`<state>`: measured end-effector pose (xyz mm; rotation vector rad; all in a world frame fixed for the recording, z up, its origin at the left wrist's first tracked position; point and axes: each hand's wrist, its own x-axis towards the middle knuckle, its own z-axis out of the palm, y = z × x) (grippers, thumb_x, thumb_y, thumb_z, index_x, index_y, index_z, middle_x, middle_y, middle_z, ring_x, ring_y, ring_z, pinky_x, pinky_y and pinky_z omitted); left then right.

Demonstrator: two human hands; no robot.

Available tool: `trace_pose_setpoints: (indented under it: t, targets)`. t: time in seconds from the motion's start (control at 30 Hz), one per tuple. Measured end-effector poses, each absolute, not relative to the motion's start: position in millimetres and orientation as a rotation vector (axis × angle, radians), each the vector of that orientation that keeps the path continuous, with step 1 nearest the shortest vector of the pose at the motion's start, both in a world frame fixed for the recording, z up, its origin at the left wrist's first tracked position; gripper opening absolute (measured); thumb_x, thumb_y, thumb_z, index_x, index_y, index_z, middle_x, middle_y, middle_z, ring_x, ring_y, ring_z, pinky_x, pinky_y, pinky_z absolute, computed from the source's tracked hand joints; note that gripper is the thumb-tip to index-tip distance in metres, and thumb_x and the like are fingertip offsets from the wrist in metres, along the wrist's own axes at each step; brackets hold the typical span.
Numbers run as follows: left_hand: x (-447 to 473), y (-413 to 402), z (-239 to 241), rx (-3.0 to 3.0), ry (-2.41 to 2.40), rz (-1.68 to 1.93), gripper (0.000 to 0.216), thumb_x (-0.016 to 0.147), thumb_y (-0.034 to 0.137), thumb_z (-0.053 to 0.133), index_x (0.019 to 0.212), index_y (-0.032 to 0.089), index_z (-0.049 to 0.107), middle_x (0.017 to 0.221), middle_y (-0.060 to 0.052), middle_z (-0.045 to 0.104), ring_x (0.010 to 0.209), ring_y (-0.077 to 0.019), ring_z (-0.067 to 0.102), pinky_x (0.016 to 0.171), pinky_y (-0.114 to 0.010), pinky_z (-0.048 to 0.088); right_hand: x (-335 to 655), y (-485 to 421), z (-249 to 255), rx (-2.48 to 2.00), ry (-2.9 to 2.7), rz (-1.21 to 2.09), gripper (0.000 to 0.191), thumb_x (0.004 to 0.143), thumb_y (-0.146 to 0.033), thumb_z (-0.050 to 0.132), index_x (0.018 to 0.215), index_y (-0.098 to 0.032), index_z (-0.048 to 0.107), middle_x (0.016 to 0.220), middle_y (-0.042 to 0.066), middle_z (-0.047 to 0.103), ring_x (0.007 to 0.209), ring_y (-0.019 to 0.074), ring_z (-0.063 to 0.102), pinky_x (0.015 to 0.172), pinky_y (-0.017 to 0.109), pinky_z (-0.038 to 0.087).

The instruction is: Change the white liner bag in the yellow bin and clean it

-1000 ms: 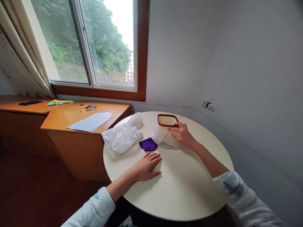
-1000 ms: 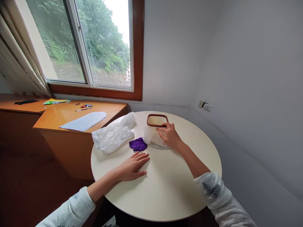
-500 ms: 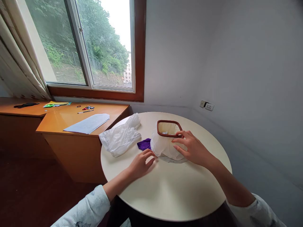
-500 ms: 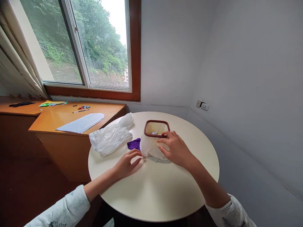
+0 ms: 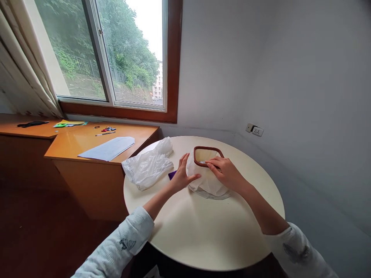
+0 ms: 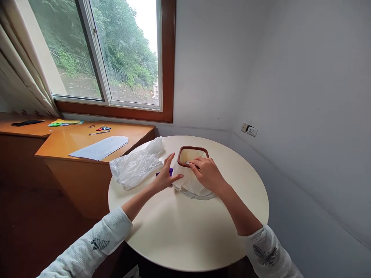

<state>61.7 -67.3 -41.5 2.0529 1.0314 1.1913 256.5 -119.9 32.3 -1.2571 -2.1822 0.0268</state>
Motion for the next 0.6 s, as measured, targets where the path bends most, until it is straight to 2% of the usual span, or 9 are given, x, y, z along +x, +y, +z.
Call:
trace_pose_setpoints:
  t: [0.13, 0.4, 0.6]
  targets:
    - [68, -70, -38, 2.094, 0.998, 1.205, 0.089, 0.071, 0.046, 0.067, 0.141, 0.023, 0.018, 0.147, -0.014, 0.016, 0.139, -0.0266, 0.015, 0.113, -0.044, 0.018, 256, -121, 31, -1.24, -2.189, 0.068, 0.025, 0.091, -0.032, 0.044, 0.098, -0.024, 0.066, 0.1, 0.003, 0.068, 0.094, 0.0185, 0.06, 0.087, 0.036, 0.04]
    - [68, -64, -30, 2.21, 0.907, 1.235, 0.085, 0.072, 0.045, 0.067, 0.141, 0.029, 0.019, 0.146, -0.012, 0.019, 0.138, -0.0272, 0.019, 0.111, -0.046, 0.024, 258, -114, 24, -1.209, -2.127, 0.043, 0.02, 0.087, -0.032, 0.05, 0.092, -0.022, 0.066, 0.094, 0.004, 0.07, 0.087, 0.0195, 0.062, 0.086, 0.037, 0.041]
    - [70, -66, -25, 2.28, 0.854, 1.21, 0.069, 0.079, 0.044, 0.06, 0.137, 0.028, 0.027, 0.146, -0.011, 0.02, 0.136, -0.0259, 0.023, 0.111, -0.044, 0.025, 260, -111, 19, -1.192, -2.093, 0.041, 0.02, 0.085, -0.033, 0.052, 0.092, -0.021, 0.067, 0.092, 0.006, 0.071, 0.084, 0.02, 0.063, 0.087, 0.039, 0.04]
